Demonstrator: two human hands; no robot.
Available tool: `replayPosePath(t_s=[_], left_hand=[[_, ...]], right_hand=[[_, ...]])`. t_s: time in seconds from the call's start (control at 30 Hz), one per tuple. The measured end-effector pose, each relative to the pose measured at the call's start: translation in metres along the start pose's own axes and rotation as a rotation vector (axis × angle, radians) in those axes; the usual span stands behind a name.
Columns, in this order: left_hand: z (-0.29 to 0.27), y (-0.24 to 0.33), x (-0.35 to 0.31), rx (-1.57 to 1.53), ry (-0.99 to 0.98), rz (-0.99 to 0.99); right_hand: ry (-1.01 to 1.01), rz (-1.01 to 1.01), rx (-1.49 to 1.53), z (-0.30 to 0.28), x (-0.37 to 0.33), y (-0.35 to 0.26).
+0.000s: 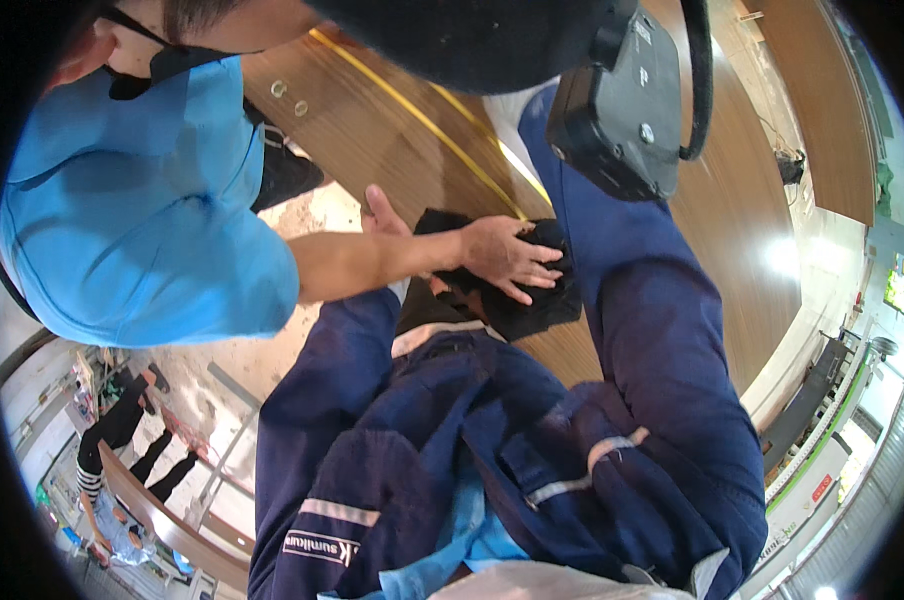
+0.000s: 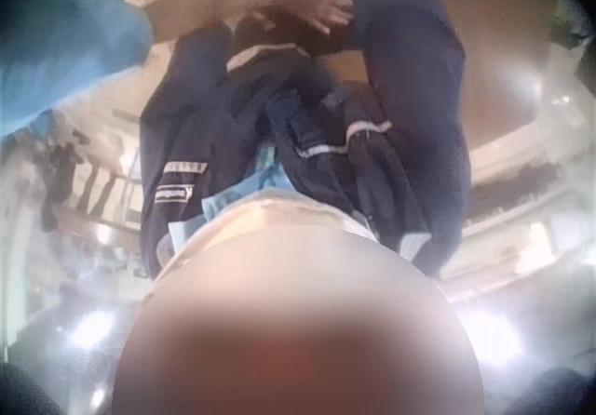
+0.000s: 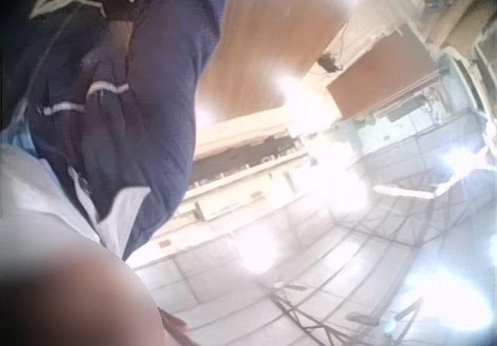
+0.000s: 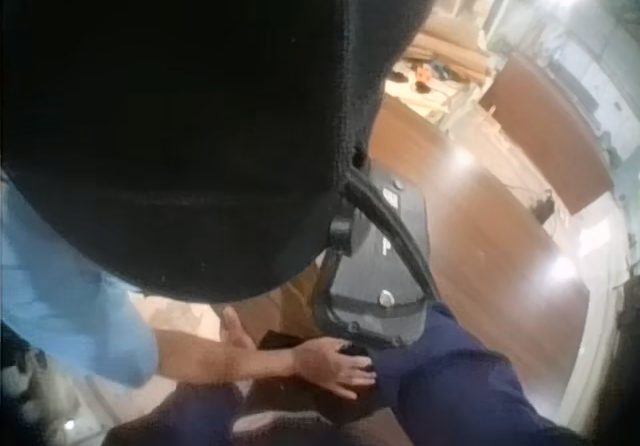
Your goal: The person wipes a large wooden tabletop with a black cloth, then applies two parallel strips of gold decorative tape along the center. They smooth the tape with the cloth and use a small blade to trim excess tape at the edges.
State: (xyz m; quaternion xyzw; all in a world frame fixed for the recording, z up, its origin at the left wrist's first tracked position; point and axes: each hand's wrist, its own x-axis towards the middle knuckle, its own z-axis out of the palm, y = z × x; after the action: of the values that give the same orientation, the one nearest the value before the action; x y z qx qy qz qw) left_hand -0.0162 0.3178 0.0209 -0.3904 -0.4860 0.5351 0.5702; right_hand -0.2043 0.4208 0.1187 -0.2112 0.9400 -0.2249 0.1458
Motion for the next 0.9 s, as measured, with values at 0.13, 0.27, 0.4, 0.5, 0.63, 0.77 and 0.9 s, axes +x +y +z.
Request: replayPosePath(t_s=[0.13, 0.27, 0.4, 0.5, 0.63, 0.77, 0.9], left_hand=[[-0.009, -0.008, 0.01, -1.745, -0.026, -0.065], [-0.02, -0.021, 0.034, -1.91, -0.138, -0.09], [-0.021, -0.027, 0.049, -1.839, 0.072, 0.03], [-0.019, -0.028, 0.051, -1.739, 0.235, 0.1], [-0.017, -0.028, 0.054, -1.47, 0.268, 0.13], [-0.018, -0.022, 0.06, -1.733, 0.238, 0.218], [-0.02, -0.014, 0.06, -1.98, 0.195, 0.115]], right_hand=[[-0.026, -0.02, 0.032, -0.019, -0.035, 0.026], [-0.025, -0.052, 0.056, -0.031, -0.057, 0.032], [-0.017, -0.095, 0.078, -0.034, -0.083, 0.03], [-0.059, -0.137, 0.071, -0.037, -0.122, 0.029], [-0.264, 0.053, 0.001, -0.038, -0.178, 0.023], [-0.313, 0.172, 0.034, -0.027, -0.192, 0.011], [-0.203, 0.108, -0.072, -0.016, -0.176, 0.004]])
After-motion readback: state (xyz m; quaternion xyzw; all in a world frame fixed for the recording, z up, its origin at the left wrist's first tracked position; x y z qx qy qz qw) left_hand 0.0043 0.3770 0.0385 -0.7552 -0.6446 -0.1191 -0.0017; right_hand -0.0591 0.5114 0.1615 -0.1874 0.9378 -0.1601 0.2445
